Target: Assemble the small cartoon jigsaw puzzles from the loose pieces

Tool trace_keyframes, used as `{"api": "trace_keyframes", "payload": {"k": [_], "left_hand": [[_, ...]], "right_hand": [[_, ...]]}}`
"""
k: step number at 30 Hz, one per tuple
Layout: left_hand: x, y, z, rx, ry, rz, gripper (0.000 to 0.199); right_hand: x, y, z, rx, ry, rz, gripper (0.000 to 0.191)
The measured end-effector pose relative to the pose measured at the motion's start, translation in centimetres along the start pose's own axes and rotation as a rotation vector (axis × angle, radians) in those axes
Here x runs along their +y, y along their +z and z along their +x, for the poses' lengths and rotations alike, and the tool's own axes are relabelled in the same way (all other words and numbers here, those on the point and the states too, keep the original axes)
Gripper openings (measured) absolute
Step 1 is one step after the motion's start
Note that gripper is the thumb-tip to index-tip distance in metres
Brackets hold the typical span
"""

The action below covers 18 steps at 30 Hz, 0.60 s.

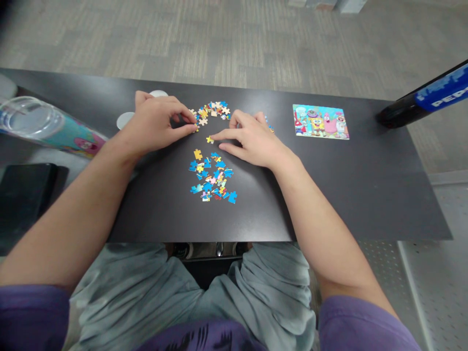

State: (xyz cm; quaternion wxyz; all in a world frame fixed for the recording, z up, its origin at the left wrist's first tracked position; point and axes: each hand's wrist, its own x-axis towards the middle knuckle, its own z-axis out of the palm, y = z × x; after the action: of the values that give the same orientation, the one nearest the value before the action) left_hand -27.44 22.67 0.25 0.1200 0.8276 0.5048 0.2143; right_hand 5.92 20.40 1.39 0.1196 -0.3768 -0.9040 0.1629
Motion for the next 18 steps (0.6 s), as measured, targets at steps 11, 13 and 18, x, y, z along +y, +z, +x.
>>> {"api": "trace_keyframes", "payload": {"k": [11,13,18], "left_hand": [[0.29,0.17,0.0,-0.067,0.034,-0.075,0.016],[0.43,0.2,-0.06,-0.086,0.059,-0.085,0.016],[0.36,-0.25,0.06,-0.057,0.036,-0.084,0.021]], "right_hand": [[0.71,0.8,0.12,-0.042,-0.239,0.098,0.032],[0.65,0.66,0.08,-0.031,-0.195,0.1,0.035],[0.47,0.35,0.04,0.037,-0.057,0.081,0.039]]}}
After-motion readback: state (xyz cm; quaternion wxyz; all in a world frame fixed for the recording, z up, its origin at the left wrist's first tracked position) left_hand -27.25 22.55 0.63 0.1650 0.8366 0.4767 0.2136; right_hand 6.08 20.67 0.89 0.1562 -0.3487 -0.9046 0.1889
